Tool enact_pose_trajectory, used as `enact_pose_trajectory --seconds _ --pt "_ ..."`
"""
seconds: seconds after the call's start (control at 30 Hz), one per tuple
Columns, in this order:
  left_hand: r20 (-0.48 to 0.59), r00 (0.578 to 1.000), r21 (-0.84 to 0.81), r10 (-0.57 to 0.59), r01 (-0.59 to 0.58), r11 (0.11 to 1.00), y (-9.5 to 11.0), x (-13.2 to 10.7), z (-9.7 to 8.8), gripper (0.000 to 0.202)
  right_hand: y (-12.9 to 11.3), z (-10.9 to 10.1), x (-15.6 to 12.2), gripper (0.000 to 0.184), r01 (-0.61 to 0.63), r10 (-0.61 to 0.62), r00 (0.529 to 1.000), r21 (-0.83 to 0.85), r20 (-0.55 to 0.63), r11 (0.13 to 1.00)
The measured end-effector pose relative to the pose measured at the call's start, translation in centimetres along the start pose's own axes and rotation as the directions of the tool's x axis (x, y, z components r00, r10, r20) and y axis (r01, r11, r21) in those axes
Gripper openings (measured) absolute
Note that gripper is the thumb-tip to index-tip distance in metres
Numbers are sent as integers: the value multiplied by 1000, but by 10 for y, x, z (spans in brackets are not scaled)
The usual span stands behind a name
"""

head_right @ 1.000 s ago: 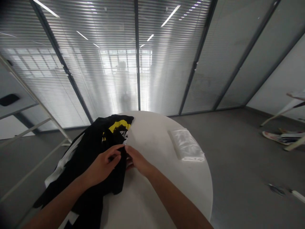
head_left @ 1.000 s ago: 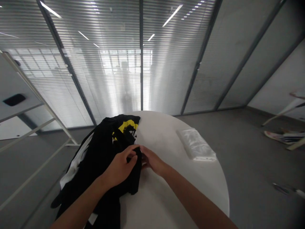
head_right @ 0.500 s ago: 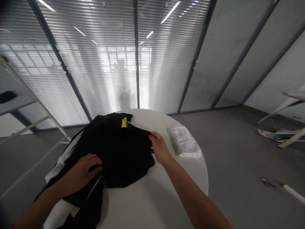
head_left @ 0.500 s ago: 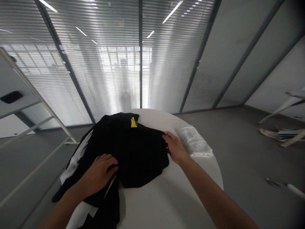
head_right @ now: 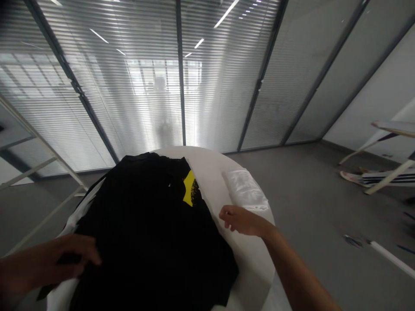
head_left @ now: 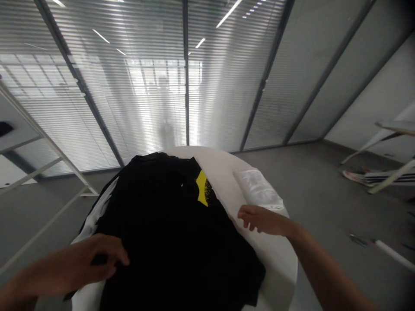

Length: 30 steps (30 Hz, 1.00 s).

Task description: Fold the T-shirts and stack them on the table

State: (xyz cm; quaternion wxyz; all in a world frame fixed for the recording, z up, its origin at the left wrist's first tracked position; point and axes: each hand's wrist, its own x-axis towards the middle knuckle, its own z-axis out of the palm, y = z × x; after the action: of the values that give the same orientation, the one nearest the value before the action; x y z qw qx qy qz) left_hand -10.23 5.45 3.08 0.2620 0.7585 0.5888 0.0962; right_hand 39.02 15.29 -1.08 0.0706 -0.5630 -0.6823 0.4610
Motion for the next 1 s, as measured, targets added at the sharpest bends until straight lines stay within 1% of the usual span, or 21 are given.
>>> enact_pose_trajectory --seconds 0.03,0.07,0.1,0.13,0.17,0.2,0.23,0.27,0.33,0.43,0.53,0.6,0.67,0.77,0.83,0.93,1.0 --pt "122 992 -32 -14 18 999 6 14 -4 30 -4 2 8 26 48 -52 996 -68 -66 997" --pt "150 988 -50 -21 29 998 12 32 -7 33 -10 5 17 24 99 -118 984 -143 -133 985" --pt "130 991 -52 -8 15 999 16 51 -9 34 -18 8 27 22 138 -182 964 -221 -195 966" --pt "76 997 -32 15 -13 999 20 72 -9 35 -26 12 38 20 168 -244 939 -294 -243 941" --pt "-6 999 22 41 -41 999 23 94 -7 36 -36 17 49 19 193 -297 915 -350 -272 917" --pt "-84 993 102 83 -75 992 25 116 -3 37 -45 23 60 19 227 -353 892 -394 -283 890" --pt "-150 984 186 99 -71 980 27 137 3 38 -55 29 71 20 262 -403 872 -434 -276 862" --pt "-211 973 263 89 -31 964 28 156 10 40 -64 36 83 22 276 -436 857 -471 -274 838" --pt "-272 962 372 33 74 925 31 190 25 46 -80 49 104 29 265 -472 836 -547 -280 794" --pt "-331 942 436 -50 200 878 35 225 43 46 -97 65 132 33 247 -489 842 -643 -228 725" --pt "-375 921 451 -109 284 846 34 244 54 38 -106 71 152 37 265 -507 849 -711 -149 652" --pt "-398 911 456 -105 296 839 29 250 58 34 -108 70 163 39 247 -484 865 -730 -130 637" --pt "-438 893 433 -100 307 848 23 254 60 34 -108 64 172 35 238 -457 882 -727 -116 644" --pt "-502 854 341 -138 341 876 15 258 60 37 -101 55 186 23 307 -471 880 -676 -66 670" --pt "-513 841 272 -171 348 897 11 260 58 37 -95 50 195 16 354 -490 869 -611 -64 708" --pt "-517 828 147 -216 334 931 4 266 54 34 -87 44 204 13 400 -488 870 -477 -72 783" --pt "-531 814 27 -238 297 955 -1 270 49 32 -84 36 208 12 442 -493 867 -348 -70 827"
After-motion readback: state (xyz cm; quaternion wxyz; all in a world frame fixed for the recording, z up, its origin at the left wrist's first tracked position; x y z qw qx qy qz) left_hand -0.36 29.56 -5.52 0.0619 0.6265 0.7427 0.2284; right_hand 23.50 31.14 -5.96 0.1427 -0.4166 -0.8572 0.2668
